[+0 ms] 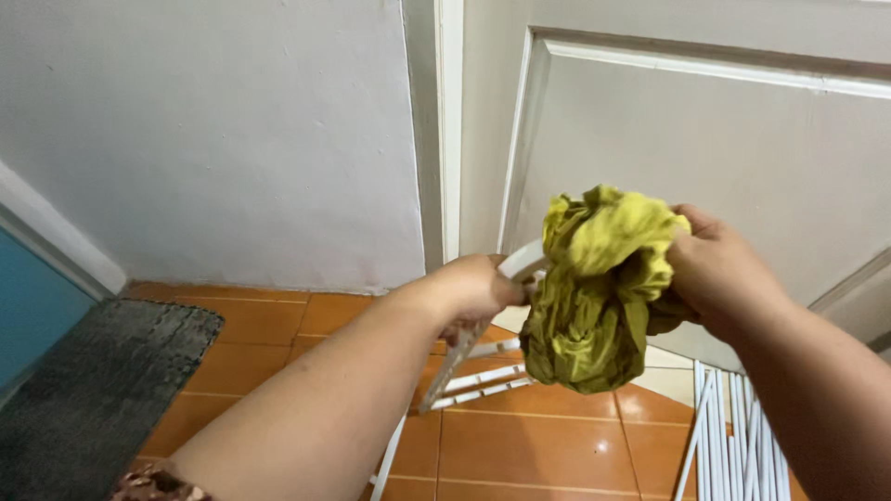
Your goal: The person assembles a white plastic rack by inserting horizontal bars into side frames, then wipes the assembled frame with a yellow cloth. The task includes inserting multiple bars, repositioning the frame, and cleaning its surfaces.
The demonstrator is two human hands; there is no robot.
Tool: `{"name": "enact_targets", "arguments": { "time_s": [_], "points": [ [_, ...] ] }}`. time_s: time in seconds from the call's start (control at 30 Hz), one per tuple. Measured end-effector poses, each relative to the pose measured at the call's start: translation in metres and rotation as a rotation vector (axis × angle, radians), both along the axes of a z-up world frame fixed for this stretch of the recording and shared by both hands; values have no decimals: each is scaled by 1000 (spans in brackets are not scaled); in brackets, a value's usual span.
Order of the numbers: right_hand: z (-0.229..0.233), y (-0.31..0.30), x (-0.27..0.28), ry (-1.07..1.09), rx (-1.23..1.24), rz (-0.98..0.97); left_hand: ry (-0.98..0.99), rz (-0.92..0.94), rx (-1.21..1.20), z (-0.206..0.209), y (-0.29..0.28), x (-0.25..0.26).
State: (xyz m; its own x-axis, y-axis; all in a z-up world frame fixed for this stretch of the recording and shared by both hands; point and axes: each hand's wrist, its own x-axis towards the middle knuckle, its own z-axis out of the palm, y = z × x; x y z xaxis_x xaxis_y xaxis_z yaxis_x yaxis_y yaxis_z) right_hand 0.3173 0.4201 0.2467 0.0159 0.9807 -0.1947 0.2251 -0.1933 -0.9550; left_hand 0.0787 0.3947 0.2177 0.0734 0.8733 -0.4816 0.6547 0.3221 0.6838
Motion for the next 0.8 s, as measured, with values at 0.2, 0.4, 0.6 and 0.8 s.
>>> {"name": "enact_targets", "arguments": {
  "time_s": [0.2, 0.4, 0.6, 0.8],
  "points": [
    [20, 12, -5, -181, -40, -11, -101, 42, 447, 13, -1, 11],
    [62, 19, 40, -130, 442, 9, -288, -22, 493, 16, 3, -16],
    [27, 15, -31, -381, 393, 246, -270, 36, 550, 15, 2, -4],
    [-31, 19, -66, -377, 646, 360, -246, 137, 480, 19, -3, -4]
  ]
}}
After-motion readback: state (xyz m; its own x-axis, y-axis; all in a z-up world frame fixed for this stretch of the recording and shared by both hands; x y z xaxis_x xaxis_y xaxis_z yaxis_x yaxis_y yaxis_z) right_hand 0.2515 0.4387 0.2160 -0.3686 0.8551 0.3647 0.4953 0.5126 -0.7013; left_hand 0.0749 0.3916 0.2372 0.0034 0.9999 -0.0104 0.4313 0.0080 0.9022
